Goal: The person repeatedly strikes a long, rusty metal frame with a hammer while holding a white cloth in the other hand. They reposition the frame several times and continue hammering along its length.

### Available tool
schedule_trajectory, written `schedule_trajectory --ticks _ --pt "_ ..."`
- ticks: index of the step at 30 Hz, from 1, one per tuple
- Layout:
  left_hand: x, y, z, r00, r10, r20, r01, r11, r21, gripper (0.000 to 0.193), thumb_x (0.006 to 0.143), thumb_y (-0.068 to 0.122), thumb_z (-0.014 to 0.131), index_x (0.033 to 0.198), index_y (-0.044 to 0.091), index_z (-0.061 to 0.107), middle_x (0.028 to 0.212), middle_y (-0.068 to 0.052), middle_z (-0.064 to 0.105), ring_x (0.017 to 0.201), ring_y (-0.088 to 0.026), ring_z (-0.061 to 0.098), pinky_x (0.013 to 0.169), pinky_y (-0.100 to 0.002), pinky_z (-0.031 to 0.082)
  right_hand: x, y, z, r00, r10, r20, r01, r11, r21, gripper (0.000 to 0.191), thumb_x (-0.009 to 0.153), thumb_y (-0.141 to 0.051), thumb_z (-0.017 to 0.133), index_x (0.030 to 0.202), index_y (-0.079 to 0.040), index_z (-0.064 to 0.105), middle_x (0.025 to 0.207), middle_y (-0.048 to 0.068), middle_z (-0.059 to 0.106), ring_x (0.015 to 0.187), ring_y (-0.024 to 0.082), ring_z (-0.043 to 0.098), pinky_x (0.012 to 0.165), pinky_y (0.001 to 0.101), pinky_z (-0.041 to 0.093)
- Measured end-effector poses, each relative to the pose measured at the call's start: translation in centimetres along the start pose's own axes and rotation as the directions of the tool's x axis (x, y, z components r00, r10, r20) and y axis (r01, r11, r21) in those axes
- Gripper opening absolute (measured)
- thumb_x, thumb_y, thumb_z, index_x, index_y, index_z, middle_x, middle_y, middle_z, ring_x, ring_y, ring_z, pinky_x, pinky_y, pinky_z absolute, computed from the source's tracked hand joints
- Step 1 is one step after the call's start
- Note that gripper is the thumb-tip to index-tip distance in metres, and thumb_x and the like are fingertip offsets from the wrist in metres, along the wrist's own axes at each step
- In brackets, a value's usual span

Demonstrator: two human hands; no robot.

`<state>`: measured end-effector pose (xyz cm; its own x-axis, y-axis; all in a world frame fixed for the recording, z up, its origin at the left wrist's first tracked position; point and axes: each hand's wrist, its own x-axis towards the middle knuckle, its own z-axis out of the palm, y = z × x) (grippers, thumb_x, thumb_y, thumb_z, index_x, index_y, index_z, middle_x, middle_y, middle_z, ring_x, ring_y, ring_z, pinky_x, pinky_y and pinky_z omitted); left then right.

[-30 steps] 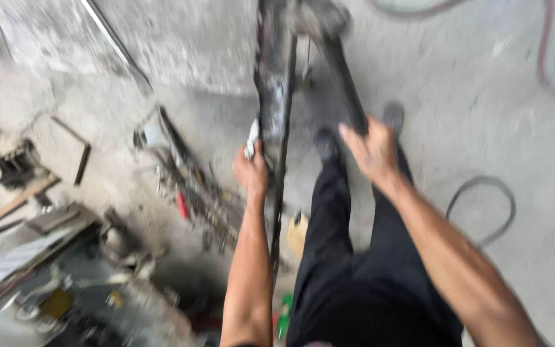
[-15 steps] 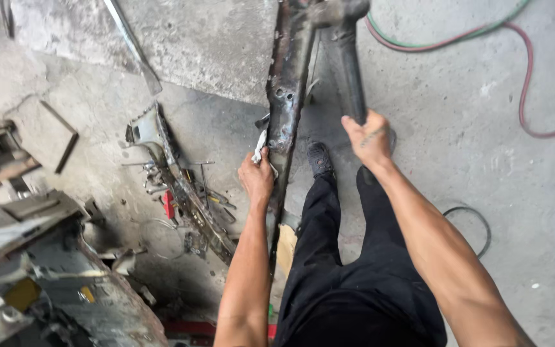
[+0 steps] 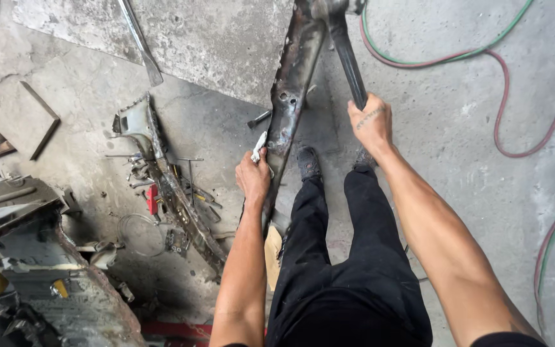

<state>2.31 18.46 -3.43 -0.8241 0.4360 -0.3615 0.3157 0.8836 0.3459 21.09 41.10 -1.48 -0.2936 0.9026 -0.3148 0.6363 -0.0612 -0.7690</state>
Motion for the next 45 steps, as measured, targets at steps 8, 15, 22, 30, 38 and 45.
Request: schedule_trajectory --ticks 8,15,22,30,38,45 --pt "-0.1 0.0 -0.2 0.999 -0.013 -0.033 0.012 0.999 -0.04 0.042 0.098 0.042 0.067 0.087 0.001 0.064 0.086 -0.027 0.07 0.088 -0.052 0.065 0.075 -0.058 0.048 -9.0 -1.0 -6.9 0.992 -0.064 -0.107 0.093 0.95 0.296 0.02 0.101 -0.014 0.067 0.087 -0.002 0.059 0.063 0.001 0.06 0.054 0.01 0.059 0.053 0.0313 0.046" --pt "0.1 0.1 -0.3 0.999 -0.038 -0.023 0.037 0.998 -0.043 0.041 0.096 0.043 0.067 0.086 0.003 0.067 0.083 -0.026 0.071 0.085 -0.051 0.065 0.073 -0.057 0.048 -3.3 2.4 0.0 0.993 -0.083 0.085 0.089 0.993 -0.077 0.018 0.096 -0.012 0.072 0.089 0.003 0.065 0.067 0.011 0.061 0.061 0.017 0.062 0.058 0.0355 0.048" --pt "1.4 1.3 -1.1 0.989 0.072 -0.127 -0.082 0.994 -0.075 0.034 0.094 0.041 0.067 0.091 0.008 0.072 0.083 -0.024 0.071 0.083 -0.05 0.066 0.071 -0.058 0.048 -7.7 -2.4 -6.7 0.97 -0.241 -0.019 0.241 0.966 0.096 0.021 0.096 -0.015 0.075 0.089 0.003 0.064 0.066 0.007 0.059 0.062 0.013 0.055 0.057 0.0333 0.045" --pt "0.9 0.1 0.2 0.998 -0.021 -0.061 0.016 0.997 -0.074 0.035 0.094 0.042 0.068 0.091 0.007 0.069 0.085 -0.025 0.071 0.085 -0.051 0.066 0.073 -0.059 0.049 -5.4 4.0 -0.8 0.987 -0.119 0.105 0.117 0.993 0.029 0.02 0.098 -0.013 0.068 0.085 0.001 0.062 0.067 0.006 0.06 0.063 0.013 0.058 0.058 0.0347 0.046" --pt "2.1 1.3 -1.1 0.993 0.045 -0.107 -0.051 0.997 -0.057 0.034 0.092 0.041 0.07 0.089 0.007 0.067 0.086 -0.025 0.072 0.086 -0.052 0.066 0.073 -0.06 0.049 -6.1 -1.6 -7.8 0.973 -0.199 0.121 0.204 0.979 -0.029 0.026 0.097 -0.018 0.076 0.086 0.002 0.062 0.064 0.011 0.055 0.058 0.018 0.052 0.055 0.0376 0.043" --pt "1.1 0.0 0.6 0.996 0.006 -0.09 -0.014 0.995 -0.095 0.036 0.096 0.039 0.069 0.088 0.004 0.064 0.088 -0.023 0.072 0.086 -0.05 0.067 0.072 -0.059 0.05 -7.1 1.6 -5.3 0.969 -0.209 0.131 0.216 0.976 -0.041 0.023 0.101 -0.014 0.069 0.087 0.002 0.06 0.065 0.012 0.062 0.057 0.019 0.062 0.055 0.0354 0.047"
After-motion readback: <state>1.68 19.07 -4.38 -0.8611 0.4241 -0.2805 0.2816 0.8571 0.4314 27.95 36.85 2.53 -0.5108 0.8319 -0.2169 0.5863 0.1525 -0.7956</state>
